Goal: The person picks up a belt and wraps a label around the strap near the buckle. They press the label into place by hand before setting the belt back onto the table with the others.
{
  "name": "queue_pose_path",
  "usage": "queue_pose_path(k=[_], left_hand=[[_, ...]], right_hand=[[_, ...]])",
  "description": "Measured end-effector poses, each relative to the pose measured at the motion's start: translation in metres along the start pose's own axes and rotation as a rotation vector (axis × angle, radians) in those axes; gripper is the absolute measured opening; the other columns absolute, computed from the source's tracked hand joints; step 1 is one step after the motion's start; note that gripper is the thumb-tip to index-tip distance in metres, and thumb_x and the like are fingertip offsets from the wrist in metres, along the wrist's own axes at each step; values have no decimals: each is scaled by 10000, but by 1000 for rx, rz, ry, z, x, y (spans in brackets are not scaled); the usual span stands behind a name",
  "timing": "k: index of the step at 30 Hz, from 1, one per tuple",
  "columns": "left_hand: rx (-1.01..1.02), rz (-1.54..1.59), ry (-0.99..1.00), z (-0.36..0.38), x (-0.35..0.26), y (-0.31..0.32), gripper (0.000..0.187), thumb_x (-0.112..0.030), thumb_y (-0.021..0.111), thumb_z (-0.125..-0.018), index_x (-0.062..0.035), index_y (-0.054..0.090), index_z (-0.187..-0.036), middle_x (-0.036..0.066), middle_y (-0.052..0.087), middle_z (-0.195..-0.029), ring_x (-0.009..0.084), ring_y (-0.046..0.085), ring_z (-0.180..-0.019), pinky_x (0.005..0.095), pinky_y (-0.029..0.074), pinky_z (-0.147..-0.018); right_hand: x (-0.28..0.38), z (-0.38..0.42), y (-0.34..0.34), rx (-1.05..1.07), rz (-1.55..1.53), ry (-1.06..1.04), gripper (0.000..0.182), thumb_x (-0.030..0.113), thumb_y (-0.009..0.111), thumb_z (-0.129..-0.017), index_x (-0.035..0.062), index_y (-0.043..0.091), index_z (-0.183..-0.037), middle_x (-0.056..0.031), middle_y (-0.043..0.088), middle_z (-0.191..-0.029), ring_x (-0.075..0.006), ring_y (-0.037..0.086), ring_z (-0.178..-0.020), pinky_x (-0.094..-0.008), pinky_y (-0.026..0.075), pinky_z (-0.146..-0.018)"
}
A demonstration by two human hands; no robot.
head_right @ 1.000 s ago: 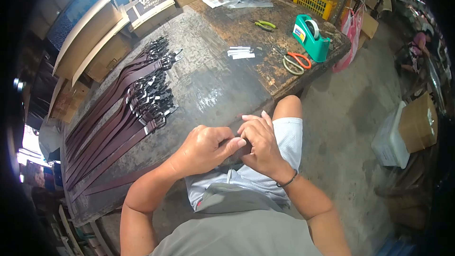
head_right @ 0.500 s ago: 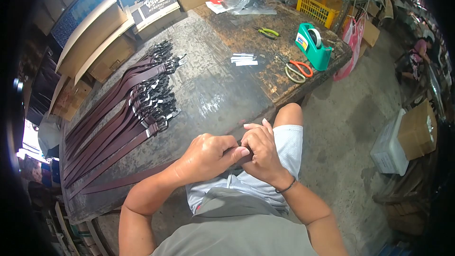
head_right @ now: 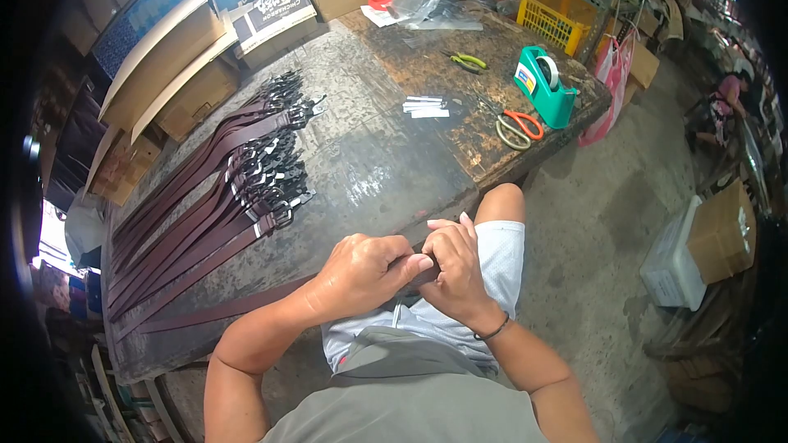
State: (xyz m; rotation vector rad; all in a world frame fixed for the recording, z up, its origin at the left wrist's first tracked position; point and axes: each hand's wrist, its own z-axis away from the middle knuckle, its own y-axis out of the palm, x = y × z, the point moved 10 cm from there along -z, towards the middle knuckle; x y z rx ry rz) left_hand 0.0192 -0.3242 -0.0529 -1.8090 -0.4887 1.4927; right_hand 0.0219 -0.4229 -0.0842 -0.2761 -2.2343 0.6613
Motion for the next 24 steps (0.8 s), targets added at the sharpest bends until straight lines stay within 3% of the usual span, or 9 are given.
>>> queue_pose_path(k=[2, 15, 18, 21, 24], left_hand=[[13, -23, -9, 0, -1, 0, 337, -307, 642, -892, -9, 654, -736, 188, 587, -586, 386, 597, -562, 432, 468, -527], [-30, -28, 42, 2, -3, -6, 336, -284, 644, -897, -10, 638, -701, 185, 586, -592, 385, 588, -545, 425, 458, -499], [-75, -9, 74, 4, -5, -9, 383, -319, 620, -904, -25, 593, -660, 197, 581, -570, 417, 596, -567, 481, 477, -529], [-76, -46, 55, 1, -1, -13, 297, -267, 668, -878, -5, 651, -739, 224, 569, -621, 383, 605, -580, 411, 472, -510], [-105, 6, 3, -1, 22, -22, 261, -230, 699, -860, 12, 662, -770, 179, 595, -587, 299, 624, -524, 372, 471, -508]], right_hand=[[-3, 2, 1, -22, 19, -15, 175, 12, 650, -764, 71, 486, -780, -74, 556, -839, -320, 581, -1030, -566, 296, -1059], [-2, -3, 3, -53, 31, -84, 164, 27, 613, -789, 79, 458, -772, -67, 508, -792, -300, 578, -986, -549, 295, -1067], [-4, -3, 4, -48, 40, -95, 192, 93, 687, -724, 63, 504, -774, -101, 527, -833, -304, 572, -988, -583, 308, -1039], [-5, -7, 3, -67, 48, -131, 194, 24, 628, -647, 47, 498, -789, -119, 522, -848, -333, 560, -958, -542, 357, -1025], [-11, -16, 1, 156, -46, -56, 485, 79, 776, -606, 41, 505, -1006, -124, 548, -933, -338, 556, -930, -454, 429, -899]])
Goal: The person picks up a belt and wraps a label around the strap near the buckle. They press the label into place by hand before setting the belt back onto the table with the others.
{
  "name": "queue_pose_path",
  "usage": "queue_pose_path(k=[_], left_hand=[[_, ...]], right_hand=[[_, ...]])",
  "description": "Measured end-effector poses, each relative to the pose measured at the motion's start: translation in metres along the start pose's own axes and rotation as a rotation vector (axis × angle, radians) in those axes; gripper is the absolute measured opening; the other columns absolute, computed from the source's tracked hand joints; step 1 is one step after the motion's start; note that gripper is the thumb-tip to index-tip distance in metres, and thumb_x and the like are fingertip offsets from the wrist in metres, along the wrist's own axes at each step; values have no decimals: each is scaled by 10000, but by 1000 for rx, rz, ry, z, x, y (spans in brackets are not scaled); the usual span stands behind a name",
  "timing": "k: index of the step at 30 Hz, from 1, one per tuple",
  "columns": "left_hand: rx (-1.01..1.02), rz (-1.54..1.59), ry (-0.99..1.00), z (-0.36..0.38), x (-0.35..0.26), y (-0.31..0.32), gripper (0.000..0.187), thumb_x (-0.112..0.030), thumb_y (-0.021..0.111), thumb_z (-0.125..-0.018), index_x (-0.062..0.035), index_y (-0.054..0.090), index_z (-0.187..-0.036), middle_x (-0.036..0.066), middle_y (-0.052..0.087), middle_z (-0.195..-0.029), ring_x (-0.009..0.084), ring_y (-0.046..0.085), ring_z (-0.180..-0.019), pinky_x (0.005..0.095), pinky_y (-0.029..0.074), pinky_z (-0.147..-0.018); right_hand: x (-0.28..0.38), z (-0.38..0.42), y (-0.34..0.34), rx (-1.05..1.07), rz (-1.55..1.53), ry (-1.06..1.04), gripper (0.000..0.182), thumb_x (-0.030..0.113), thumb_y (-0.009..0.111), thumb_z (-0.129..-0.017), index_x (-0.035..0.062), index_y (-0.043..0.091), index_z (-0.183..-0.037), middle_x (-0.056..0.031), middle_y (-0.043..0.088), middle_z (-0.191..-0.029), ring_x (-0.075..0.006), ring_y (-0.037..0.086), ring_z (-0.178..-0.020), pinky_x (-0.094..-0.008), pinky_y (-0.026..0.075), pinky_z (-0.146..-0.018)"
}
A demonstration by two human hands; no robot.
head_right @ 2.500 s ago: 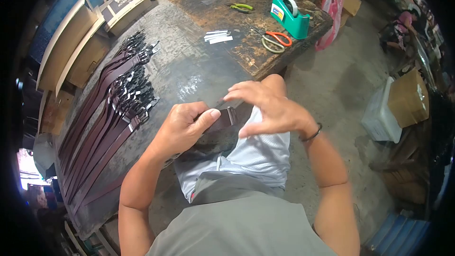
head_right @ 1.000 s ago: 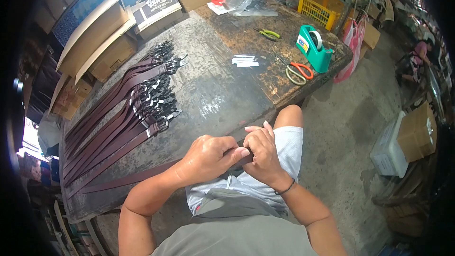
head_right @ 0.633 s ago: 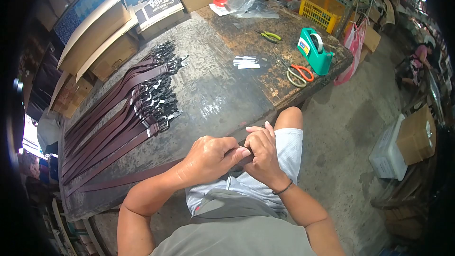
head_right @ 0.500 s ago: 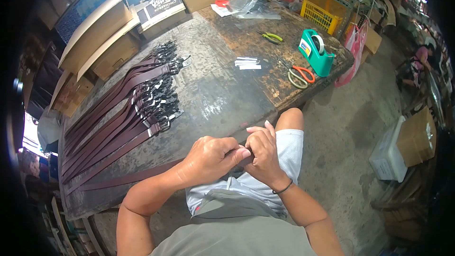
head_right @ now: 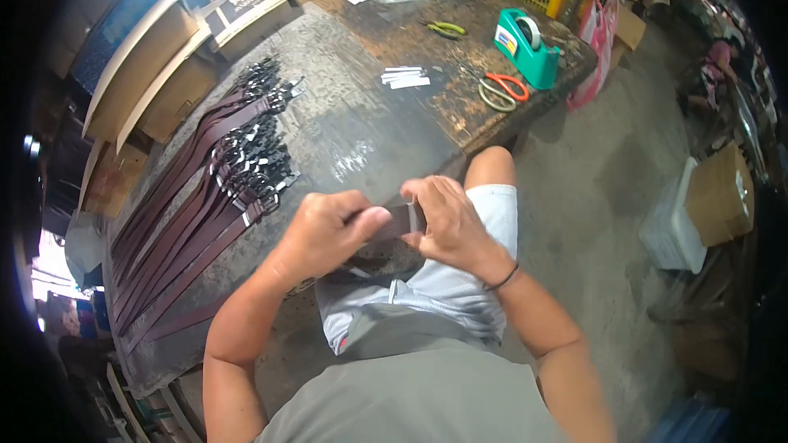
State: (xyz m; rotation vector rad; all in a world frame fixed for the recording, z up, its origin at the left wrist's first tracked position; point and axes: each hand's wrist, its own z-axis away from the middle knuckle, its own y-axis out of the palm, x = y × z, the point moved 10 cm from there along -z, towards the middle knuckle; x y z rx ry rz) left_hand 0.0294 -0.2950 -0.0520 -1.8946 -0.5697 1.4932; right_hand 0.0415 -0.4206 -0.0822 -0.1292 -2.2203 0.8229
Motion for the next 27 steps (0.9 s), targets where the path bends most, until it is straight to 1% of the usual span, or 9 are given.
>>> queue_pose_path(k=[1, 4, 6, 11, 14, 16, 23, 26, 27], left_hand=[[13, 8, 4, 1, 5, 0, 261, -230, 699, -860, 12, 662, -770, 179, 595, -587, 299, 624, -524, 372, 471, -508], [-4, -20, 24, 1, 16, 1, 250, -222, 725, -842, 14, 656, -793, 149, 607, -589, 249, 612, -516, 350, 464, -511], [-37, -32, 38, 1, 17, 1, 315, -312, 735, -832, -19, 623, -791, 160, 602, -600, 350, 624, -582, 399, 478, -533], [-62, -62, 130, -1, 8, 13, 301, -316, 738, -821, -40, 625, -864, 149, 657, -757, 323, 643, -655, 383, 494, -567], [-123, 0, 223, 0, -11, 17, 320, -236, 770, -792, -23, 648, -996, 136, 645, -809, 243, 627, -659, 330, 489, -585], [-137, -5, 353, 2, -32, 21, 407, -321, 780, -757, -74, 638, -1048, 101, 624, -827, 306, 633, -664, 387, 511, -596], [-220, -198, 419, 8, -44, 37, 483, -266, 825, -710, -60, 641, -1107, 100, 628, -799, 232, 604, -611, 333, 494, -546], [-274, -158, 348, 12, -38, 43, 494, -252, 820, -713, -56, 625, -1122, 103, 629, -798, 247, 600, -603, 336, 501, -559], [-305, -65, 376, 12, -38, 44, 446, -242, 784, -780, -46, 602, -1136, 91, 634, -788, 200, 611, -605, 307, 500, -571]], right_hand=[[0, -1, -3, 48, 70, -46, 628, 120, 824, -581, 49, 486, -1105, -119, 554, -959, -336, 557, -928, -441, 429, -844], [-7, -2, -18, 155, 206, -30, 513, 138, 822, -602, 55, 553, -1032, -99, 542, -909, -316, 554, -868, -423, 427, -768], [1, -4, -32, 142, 235, -38, 479, 148, 822, -605, 56, 565, -999, -97, 537, -895, -311, 551, -852, -422, 428, -755], [15, -4, -53, 94, 330, -81, 407, 145, 806, -617, 53, 584, -945, -96, 529, -870, -306, 547, -836, -415, 436, -735], [19, -2, -61, 59, 395, -109, 377, 91, 773, -610, 48, 585, -933, -98, 526, -859, -318, 542, -836, -410, 442, -734], [22, -3, -63, 98, 418, -95, 359, 38, 737, -591, 51, 590, -917, -97, 516, -846, -322, 533, -828, -409, 443, -743], [29, -1, -64, 92, 479, -150, 284, 59, 697, -637, 68, 594, -902, -85, 490, -809, -304, 515, -791, -406, 430, -756], [23, -4, -61, 100, 487, -171, 225, 104, 668, -697, 90, 604, -912, -72, 518, -875, -285, 537, -896, -418, 437, -848], [26, -7, -63, 61, 555, -250, 204, 122, 656, -719, 102, 611, -917, -66, 529, -931, -273, 530, -982, -439, 419, -913]])
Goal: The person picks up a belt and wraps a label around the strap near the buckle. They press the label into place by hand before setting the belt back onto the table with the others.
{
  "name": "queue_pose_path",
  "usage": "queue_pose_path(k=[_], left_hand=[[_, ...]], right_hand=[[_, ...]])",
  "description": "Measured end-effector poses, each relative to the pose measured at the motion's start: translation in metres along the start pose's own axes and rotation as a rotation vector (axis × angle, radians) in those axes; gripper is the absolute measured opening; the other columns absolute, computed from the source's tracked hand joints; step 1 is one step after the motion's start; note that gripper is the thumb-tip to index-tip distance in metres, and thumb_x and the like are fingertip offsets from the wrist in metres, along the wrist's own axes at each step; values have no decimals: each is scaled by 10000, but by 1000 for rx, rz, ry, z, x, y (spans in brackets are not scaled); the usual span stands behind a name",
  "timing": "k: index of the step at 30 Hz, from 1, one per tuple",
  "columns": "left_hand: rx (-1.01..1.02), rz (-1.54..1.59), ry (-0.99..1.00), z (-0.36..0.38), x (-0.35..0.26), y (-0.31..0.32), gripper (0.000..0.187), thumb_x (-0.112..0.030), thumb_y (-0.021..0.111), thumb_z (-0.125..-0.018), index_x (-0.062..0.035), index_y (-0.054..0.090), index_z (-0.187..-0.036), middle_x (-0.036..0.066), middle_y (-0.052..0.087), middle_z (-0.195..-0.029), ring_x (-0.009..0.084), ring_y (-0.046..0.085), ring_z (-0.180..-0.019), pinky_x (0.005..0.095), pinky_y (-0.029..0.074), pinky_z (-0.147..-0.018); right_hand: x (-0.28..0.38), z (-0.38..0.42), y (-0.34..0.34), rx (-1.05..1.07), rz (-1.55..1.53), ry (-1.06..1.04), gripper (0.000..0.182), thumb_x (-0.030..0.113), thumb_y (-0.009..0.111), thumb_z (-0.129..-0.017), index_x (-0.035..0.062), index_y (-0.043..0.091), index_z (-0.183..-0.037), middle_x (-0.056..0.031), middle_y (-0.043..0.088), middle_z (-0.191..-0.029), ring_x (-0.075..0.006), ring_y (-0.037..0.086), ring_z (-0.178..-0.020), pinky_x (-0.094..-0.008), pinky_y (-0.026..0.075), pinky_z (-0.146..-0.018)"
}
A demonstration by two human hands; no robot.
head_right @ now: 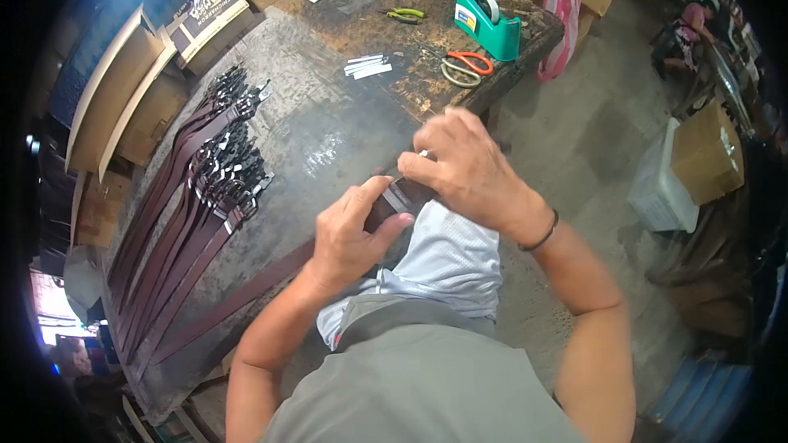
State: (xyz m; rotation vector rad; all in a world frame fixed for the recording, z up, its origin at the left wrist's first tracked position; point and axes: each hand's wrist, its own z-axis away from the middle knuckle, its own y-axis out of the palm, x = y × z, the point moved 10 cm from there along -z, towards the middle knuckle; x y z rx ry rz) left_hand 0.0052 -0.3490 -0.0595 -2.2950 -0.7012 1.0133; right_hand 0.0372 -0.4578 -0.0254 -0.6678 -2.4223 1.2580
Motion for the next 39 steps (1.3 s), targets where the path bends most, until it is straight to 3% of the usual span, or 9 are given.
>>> queue_pose_path(k=[2, 4, 6, 17, 27, 29, 31, 35, 39], left_hand=[[28, 185, -163, 9, 16, 17, 411, -240, 755, -819, -33, 591, -1134, 75, 633, -780, 161, 611, -624, 287, 495, -579], [94, 524, -507, 24, 43, 37, 295, -240, 661, -920, 2, 574, -1065, 21, 612, -748, 69, 574, -656, 231, 467, -586], [38, 604, -538, 28, 54, 42, 268, -231, 651, -928, 0, 566, -1035, 14, 600, -737, 66, 558, -638, 223, 460, -579], [-232, 673, -635, 40, 77, 26, 226, -201, 686, -899, -6, 585, -954, -4, 608, -682, 38, 509, -607, 226, 436, -555], [62, 364, -470, 21, 64, -10, 285, -160, 757, -804, 11, 638, -999, 41, 662, -783, 70, 586, -711, 242, 485, -646], [206, 268, -335, 5, 56, -20, 319, -166, 776, -759, -1, 650, -1001, 93, 664, -751, 130, 627, -663, 276, 500, -623], [335, 231, -255, -7, 52, -29, 331, -178, 778, -743, -17, 657, -1006, 113, 669, -775, 186, 648, -673, 298, 509, -625], [628, 39, 20, -13, 16, -31, 376, -233, 775, -709, -57, 668, -1024, 134, 679, -838, 317, 663, -726, 359, 521, -619], [757, -150, 174, -8, -12, -38, 341, -272, 750, -742, -98, 629, -1009, 66, 588, -708, 281, 644, -669, 393, 503, -572]], right_hand=[[-7, -2, 4, -32, 119, -59, 310, 103, 675, -716, 127, 612, -1018, -68, 527, -1123, -274, 458, -1217, -520, 330, -1059], [-14, -13, 0, -135, 94, 7, 393, 78, 689, -698, 133, 596, -1076, -74, 517, -1155, -288, 453, -1225, -528, 326, -1057], [-22, -21, -4, -253, 44, 96, 597, 17, 716, -662, 150, 543, -1218, -89, 481, -1246, -324, 422, -1259, -561, 305, -1061], [-12, -47, 29, -248, 99, 49, 489, 71, 706, -722, 147, 571, -1186, -84, 489, -1271, -333, 400, -1296, -539, 286, -1083], [-45, 5, 44, -113, -7, 261, 424, 55, 644, -735, 100, 530, -1141, -97, 548, -1173, -312, 480, -1197, -500, 304, -1047], [-42, 14, 50, -1, -151, 311, 444, 130, 704, -758, 66, 510, -1152, -103, 559, -1131, -298, 515, -1151, -423, 361, -1010], [-24, 26, 82, 272, -774, 367, 551, 232, 770, -763, 33, 489, -1193, -101, 559, -1104, -275, 554, -1062, -361, 435, -903], [14, 11, 69, 251, -1069, 143, 588, 295, 795, -759, 6, 517, -1190, -103, 575, -1050, -256, 572, -971, -342, 468, -795], [44, 9, 82, 591, -1040, 46, 332, 191, 756, -772, -32, 624, -978, -136, 575, -875, -265, 578, -816, -351, 450, -701]])
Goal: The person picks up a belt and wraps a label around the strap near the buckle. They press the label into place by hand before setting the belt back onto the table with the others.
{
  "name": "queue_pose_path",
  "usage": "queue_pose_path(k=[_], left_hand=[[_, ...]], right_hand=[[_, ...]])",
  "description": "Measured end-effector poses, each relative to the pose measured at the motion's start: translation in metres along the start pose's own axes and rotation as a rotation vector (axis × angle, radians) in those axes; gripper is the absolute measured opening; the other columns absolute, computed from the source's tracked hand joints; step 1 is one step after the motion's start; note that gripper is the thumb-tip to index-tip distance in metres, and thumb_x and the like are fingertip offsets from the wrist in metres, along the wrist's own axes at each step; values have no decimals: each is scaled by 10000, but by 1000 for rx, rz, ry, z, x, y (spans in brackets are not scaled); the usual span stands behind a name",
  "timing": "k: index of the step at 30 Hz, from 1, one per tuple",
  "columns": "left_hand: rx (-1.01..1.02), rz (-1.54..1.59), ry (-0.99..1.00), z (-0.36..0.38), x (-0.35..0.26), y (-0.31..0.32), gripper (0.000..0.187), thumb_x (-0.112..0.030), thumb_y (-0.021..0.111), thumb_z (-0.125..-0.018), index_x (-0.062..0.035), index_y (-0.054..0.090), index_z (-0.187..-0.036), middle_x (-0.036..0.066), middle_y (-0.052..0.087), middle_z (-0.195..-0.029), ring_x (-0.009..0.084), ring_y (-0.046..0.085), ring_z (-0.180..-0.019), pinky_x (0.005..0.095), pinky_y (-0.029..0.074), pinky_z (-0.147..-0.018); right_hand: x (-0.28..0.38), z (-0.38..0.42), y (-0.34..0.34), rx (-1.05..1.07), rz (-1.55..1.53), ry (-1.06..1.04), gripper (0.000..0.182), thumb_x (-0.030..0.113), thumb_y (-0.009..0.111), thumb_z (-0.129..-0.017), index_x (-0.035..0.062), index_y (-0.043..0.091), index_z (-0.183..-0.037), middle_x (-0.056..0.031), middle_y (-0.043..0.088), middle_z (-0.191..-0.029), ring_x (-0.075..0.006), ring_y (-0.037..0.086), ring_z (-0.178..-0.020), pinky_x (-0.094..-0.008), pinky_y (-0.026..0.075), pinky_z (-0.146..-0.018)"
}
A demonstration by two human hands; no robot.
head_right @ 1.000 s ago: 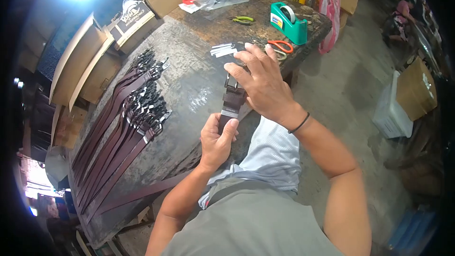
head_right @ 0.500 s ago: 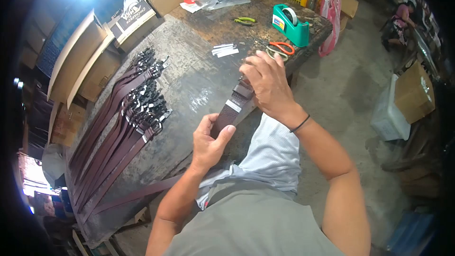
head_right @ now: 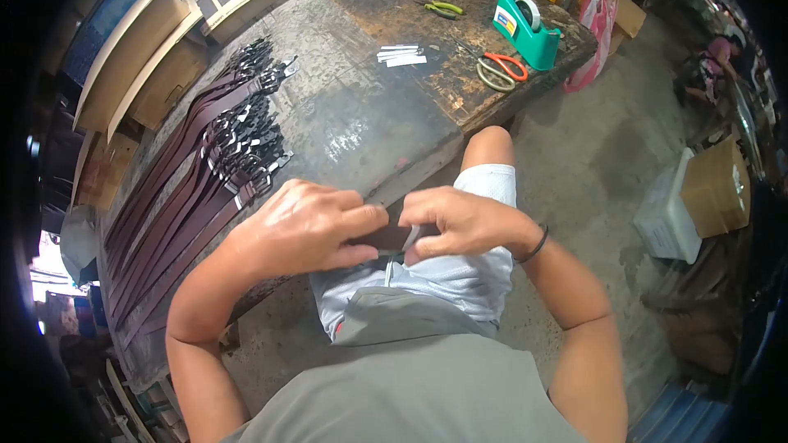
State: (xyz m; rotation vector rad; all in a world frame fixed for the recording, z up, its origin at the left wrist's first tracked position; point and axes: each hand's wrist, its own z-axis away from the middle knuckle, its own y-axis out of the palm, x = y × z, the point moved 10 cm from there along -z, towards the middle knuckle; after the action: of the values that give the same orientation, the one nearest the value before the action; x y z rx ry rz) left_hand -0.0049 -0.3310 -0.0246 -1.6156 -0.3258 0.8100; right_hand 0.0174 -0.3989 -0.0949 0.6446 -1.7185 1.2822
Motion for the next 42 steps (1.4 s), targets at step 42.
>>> queue_pose_path(k=[42], left_hand=[[-820, 579, -373, 48, 60, 17, 275, -144, 735, -853, -18, 585, -1047, 13, 639, -807, 83, 596, -722, 234, 485, -654]], right_hand=[[74, 16, -122, -1005, 589, -176, 381, 235, 731, -827, 58, 590, -1133, -79, 612, -1027, -205, 589, -899, -328, 472, -778]])
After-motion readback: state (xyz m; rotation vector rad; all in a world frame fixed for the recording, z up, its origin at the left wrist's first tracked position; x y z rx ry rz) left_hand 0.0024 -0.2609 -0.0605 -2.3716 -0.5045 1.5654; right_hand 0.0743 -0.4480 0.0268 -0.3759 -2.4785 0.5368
